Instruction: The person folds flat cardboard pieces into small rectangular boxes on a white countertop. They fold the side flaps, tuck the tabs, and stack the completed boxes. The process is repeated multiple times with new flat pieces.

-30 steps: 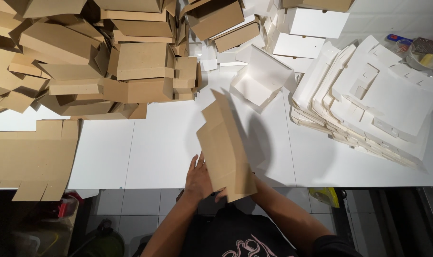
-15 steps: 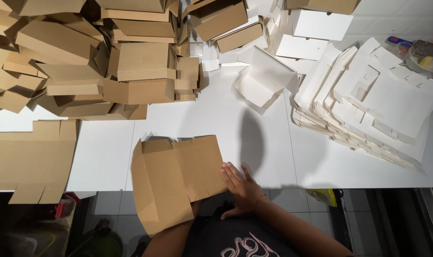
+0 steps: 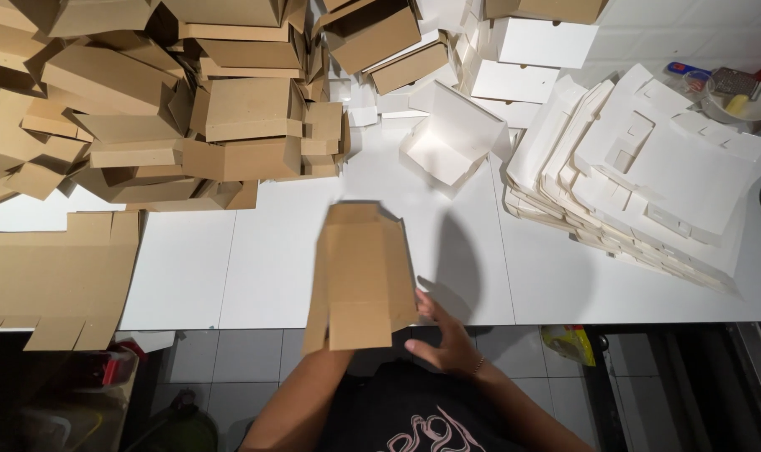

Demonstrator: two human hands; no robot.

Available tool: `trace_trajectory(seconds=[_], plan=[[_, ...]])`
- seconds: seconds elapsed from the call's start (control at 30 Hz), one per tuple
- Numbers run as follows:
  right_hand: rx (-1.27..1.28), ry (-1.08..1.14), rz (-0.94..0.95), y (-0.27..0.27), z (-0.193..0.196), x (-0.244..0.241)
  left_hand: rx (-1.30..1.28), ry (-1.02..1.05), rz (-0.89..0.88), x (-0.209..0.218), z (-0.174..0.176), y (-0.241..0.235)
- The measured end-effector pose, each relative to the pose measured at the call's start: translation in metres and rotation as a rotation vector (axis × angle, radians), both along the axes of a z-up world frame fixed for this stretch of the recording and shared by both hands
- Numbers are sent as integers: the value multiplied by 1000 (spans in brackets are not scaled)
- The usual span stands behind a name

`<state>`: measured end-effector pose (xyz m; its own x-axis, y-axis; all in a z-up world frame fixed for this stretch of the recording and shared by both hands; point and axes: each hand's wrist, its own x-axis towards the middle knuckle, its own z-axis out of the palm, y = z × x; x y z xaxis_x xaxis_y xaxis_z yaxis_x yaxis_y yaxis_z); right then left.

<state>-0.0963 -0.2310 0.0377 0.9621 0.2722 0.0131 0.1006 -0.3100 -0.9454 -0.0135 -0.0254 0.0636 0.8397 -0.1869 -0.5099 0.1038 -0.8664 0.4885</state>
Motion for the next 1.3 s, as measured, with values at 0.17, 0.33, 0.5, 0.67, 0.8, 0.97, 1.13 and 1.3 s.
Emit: trace_trajectory(seconds=[0.17, 0.33, 0.5, 0.67, 0.8, 0.97, 1.13, 1.3], plan=[[502, 249, -318, -44, -8, 4, -51, 2, 69, 0, 0, -5], [693, 456, -747, -74, 25, 4, 332, 94, -142, 0, 64, -22], [599, 521, -702, -96, 13, 9, 215, 45, 26, 2, 45, -4], [270, 502, -653, -95, 31, 20, 209, -221, -73, -7, 18, 24], [-163, 411, -563, -98, 24, 32, 19, -847, 233, -47, 16, 31], [3, 454, -573, -64, 19, 43, -270, -444, 1165, -110, -1, 12], [-19, 553, -538, -24, 29, 29, -865, 371, 1223, -137, -6, -1], [97, 757, -408, 8, 26, -5, -486, 84, 1160, -145, -27, 19]])
